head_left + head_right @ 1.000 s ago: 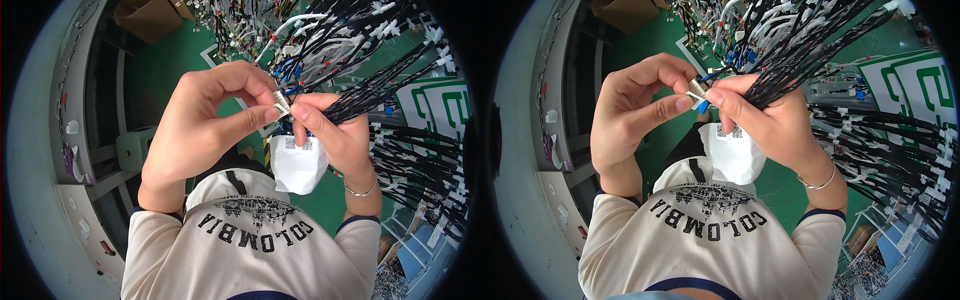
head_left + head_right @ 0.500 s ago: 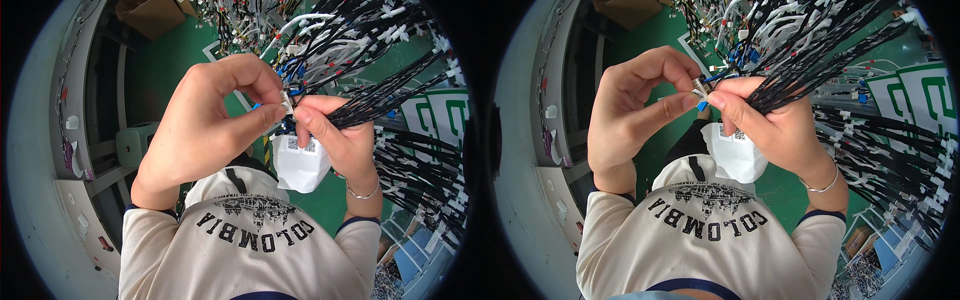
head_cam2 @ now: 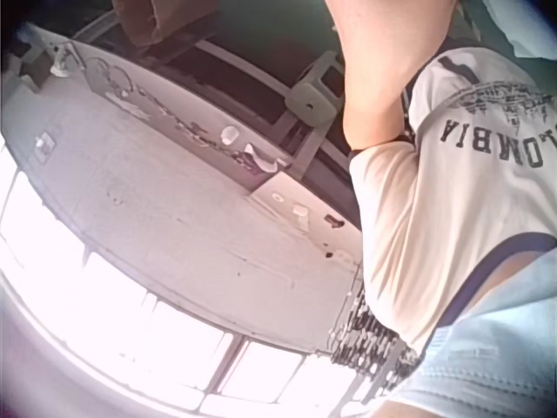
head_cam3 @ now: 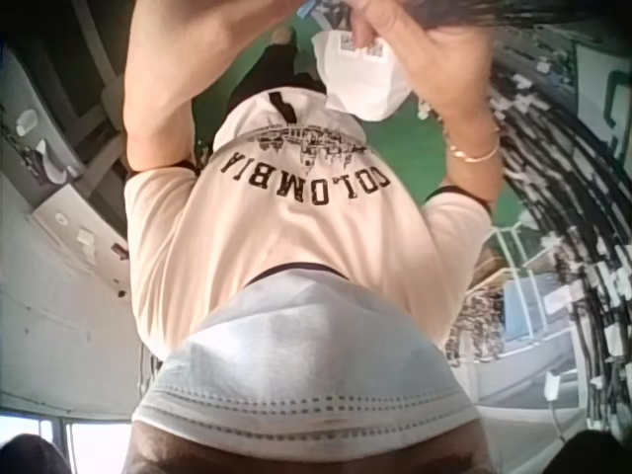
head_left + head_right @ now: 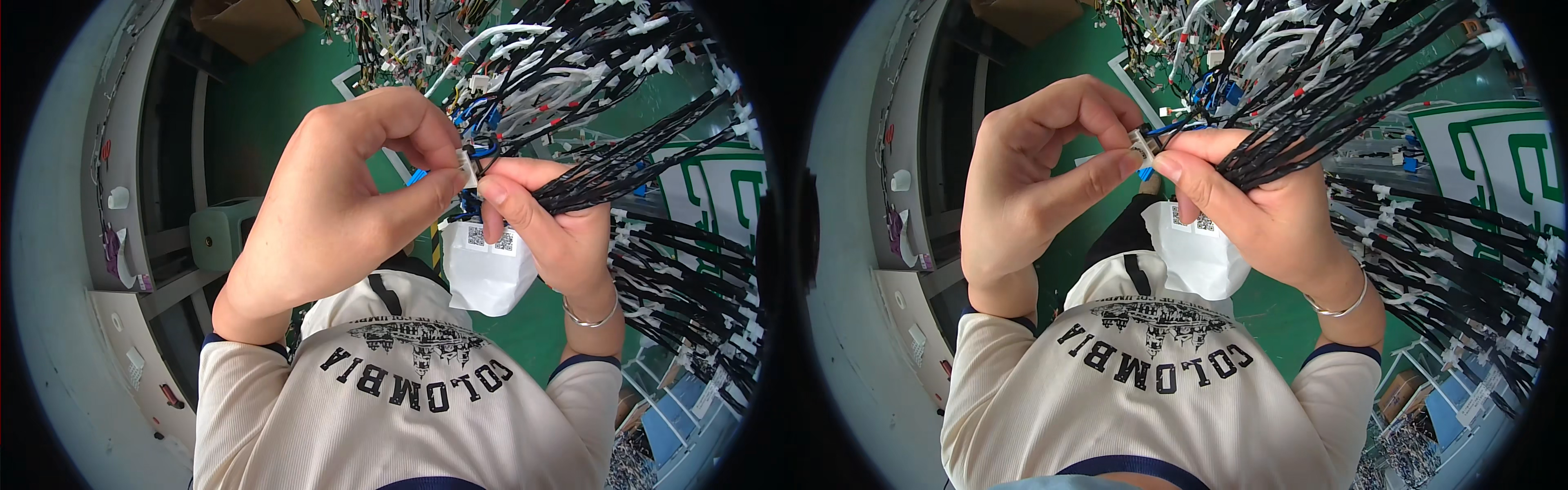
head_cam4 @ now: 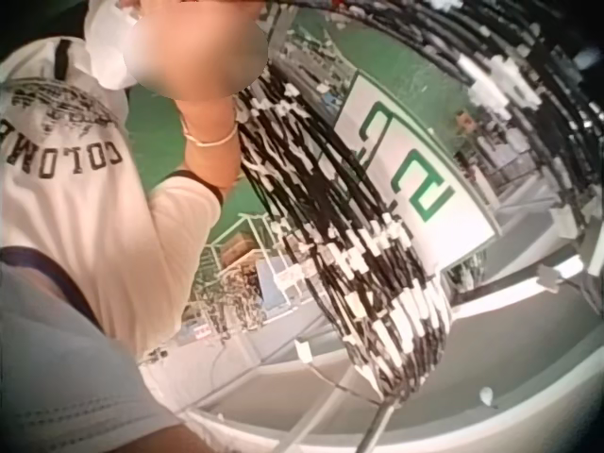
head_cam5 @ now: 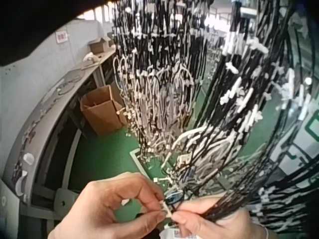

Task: Sorting and inspecting wire harness assemblies by checking labels and tags in a factory.

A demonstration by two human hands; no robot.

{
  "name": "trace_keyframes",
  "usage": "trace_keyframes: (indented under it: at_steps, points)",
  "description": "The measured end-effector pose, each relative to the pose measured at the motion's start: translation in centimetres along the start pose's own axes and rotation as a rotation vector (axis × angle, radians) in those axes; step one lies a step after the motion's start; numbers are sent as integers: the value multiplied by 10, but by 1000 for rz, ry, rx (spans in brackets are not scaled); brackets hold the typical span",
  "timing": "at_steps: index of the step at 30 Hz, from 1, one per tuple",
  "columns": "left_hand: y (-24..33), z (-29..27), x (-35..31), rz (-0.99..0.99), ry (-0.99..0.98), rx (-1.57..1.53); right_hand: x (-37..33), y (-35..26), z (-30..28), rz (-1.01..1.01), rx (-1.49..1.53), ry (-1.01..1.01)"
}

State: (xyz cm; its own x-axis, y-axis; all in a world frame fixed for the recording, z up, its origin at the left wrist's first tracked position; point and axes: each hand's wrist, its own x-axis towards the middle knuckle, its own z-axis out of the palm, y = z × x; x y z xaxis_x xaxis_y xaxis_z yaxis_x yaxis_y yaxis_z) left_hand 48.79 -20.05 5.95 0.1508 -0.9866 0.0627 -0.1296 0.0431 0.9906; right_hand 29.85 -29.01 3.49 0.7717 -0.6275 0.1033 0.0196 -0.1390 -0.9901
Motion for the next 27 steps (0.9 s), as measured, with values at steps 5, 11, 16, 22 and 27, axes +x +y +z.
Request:
trace_keyframes:
  at_steps: [5, 11, 16, 22, 27]
  points:
    - [0, 2, -2, -9, 35, 10, 2, -3, 2, -3, -14, -4]
    - [-5, 4, -5, 35, 69, 15, 3, -1, 2, -19, -15, -7]
    - [-8, 5, -5, 55, 70, -2, 2, -2, 4, 8, 9, 10]
    - [-13, 10, -8, 28, 107, -60, 2, 0, 9, -9, 7, 72]
    - [-19, 12, -12, 76, 128, -87, 3, -5, 13, 48, 39, 104]
